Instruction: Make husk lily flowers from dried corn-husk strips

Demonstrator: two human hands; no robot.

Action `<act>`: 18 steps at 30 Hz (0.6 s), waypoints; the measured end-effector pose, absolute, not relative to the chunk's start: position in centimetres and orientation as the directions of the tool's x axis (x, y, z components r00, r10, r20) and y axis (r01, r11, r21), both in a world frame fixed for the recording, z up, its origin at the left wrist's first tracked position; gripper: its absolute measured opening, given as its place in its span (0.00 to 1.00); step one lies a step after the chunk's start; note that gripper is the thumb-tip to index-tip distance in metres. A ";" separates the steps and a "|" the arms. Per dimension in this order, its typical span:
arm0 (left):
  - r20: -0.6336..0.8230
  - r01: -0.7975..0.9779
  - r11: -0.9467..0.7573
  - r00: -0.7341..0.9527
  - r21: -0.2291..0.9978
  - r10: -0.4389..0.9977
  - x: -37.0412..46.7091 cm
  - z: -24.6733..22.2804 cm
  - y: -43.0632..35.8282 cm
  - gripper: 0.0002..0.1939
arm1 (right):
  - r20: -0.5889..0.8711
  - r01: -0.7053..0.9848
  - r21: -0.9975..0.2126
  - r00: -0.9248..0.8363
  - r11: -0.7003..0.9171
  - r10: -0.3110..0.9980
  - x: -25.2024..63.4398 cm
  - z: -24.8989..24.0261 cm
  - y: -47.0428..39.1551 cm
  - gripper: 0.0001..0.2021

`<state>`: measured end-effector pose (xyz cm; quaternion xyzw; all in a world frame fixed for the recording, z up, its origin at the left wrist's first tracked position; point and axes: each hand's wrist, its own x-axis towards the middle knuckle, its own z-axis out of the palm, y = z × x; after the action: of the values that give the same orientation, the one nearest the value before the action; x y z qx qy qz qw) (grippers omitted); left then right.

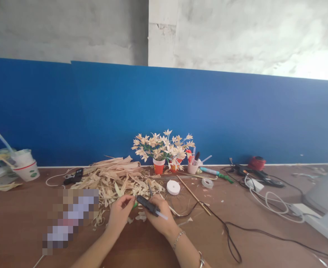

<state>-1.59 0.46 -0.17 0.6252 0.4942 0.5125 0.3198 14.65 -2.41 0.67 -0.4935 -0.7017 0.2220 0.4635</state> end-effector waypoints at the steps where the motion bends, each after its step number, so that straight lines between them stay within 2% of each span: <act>1: 0.328 0.296 -0.310 -0.011 0.904 0.945 -1.6 -0.2 0.4 0.12 | 0.437 0.488 -0.766 -0.083 0.418 0.896 14.7 0.7 -2.4 0.07; 10: 0.377 0.353 -0.349 -0.011 0.868 0.926 -1.8 -0.3 0.5 0.11 | 0.436 0.542 -0.742 -0.057 0.395 0.898 15.0 -0.2 -2.0 0.07; 14: 0.449 0.431 -0.414 0.023 0.802 0.893 -1.9 -0.4 0.5 0.11 | 0.424 0.572 -0.740 -0.012 0.354 0.905 15.3 0.5 -2.3 0.07; 16: 0.463 0.488 -0.447 0.097 0.749 0.881 -1.8 -0.4 0.5 0.12 | 0.469 0.604 -0.676 -0.089 0.422 0.879 15.3 1.6 -2.9 0.04; 18: 0.437 0.522 -0.461 0.178 0.717 0.882 -1.9 -0.5 0.6 0.11 | 0.522 0.656 -0.529 -0.250 0.539 0.816 15.1 2.9 -3.6 0.02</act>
<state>-1.88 0.61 -0.52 0.7384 0.4753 0.4305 0.2087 15.05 -3.61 2.89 -0.4692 -0.7840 0.1016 0.3935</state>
